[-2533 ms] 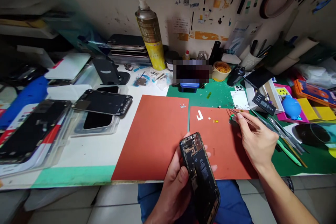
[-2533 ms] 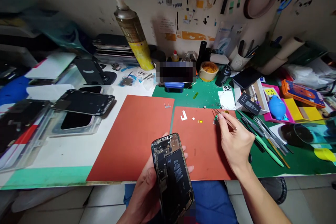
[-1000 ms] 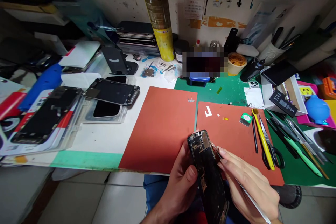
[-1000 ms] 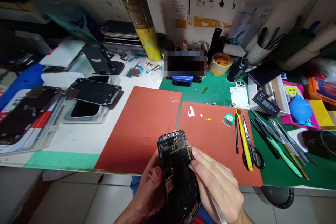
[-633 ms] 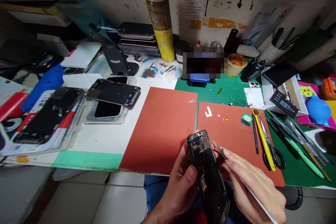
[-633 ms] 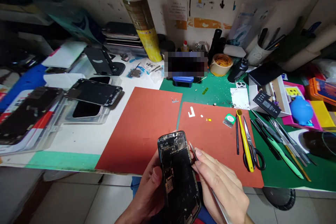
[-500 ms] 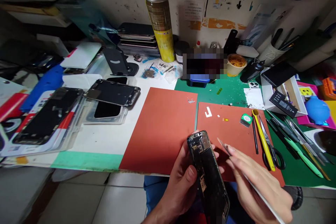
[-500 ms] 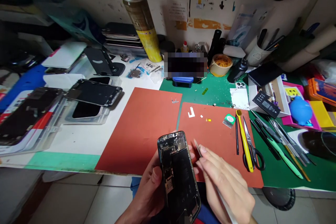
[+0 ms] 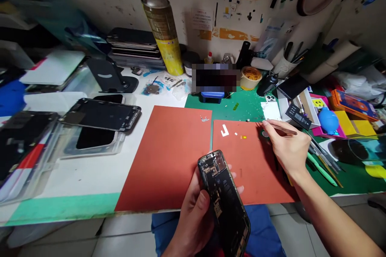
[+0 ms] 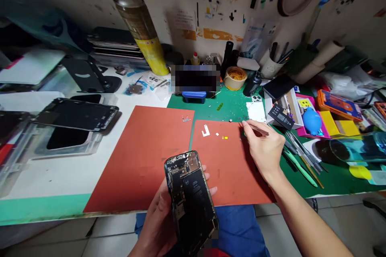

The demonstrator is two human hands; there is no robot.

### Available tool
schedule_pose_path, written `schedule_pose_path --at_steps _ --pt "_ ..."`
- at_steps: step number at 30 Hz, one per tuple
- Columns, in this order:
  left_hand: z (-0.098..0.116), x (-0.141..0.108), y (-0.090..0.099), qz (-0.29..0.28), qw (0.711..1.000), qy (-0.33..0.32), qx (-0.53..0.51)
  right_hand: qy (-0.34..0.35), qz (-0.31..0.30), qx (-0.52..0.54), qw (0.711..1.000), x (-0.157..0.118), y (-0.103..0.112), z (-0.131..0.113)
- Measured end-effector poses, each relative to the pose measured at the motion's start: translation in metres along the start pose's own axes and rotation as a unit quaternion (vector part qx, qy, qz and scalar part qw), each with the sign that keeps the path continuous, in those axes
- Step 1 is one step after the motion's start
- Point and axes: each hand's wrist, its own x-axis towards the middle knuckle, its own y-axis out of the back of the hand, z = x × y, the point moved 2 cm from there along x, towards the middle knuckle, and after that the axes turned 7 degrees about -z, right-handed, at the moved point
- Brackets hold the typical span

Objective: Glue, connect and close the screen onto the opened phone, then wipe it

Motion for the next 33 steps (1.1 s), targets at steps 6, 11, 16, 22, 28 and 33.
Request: schedule_pose_path --at_steps 6,11,16,22,28,33 --pt "0.004 0.002 -0.013 -0.014 1.0 -0.01 -0.008 0.036 -0.035 -0.01 0.999 -0.016 0.001 0.004" --pt "0.008 0.005 -0.018 -0.046 0.997 -0.019 -0.051 0.047 -0.01 -0.009 0.999 -0.022 0.005 0.001" --pt "0.01 0.006 -0.018 -0.015 0.999 -0.002 -0.047 0.031 -0.018 -0.014 0.999 -0.028 0.012 -0.005" --pt "0.012 0.006 -0.019 -0.027 0.997 0.018 -0.067 0.089 -0.061 -0.025 0.994 -0.073 0.033 -0.014" --pt "0.009 0.005 -0.016 -0.017 0.999 0.002 -0.047 0.189 -0.08 -0.051 0.977 -0.113 0.051 -0.036" --pt "0.004 0.006 -0.016 -0.028 0.999 -0.038 -0.022 0.33 -0.162 -0.036 0.929 -0.128 0.042 -0.06"
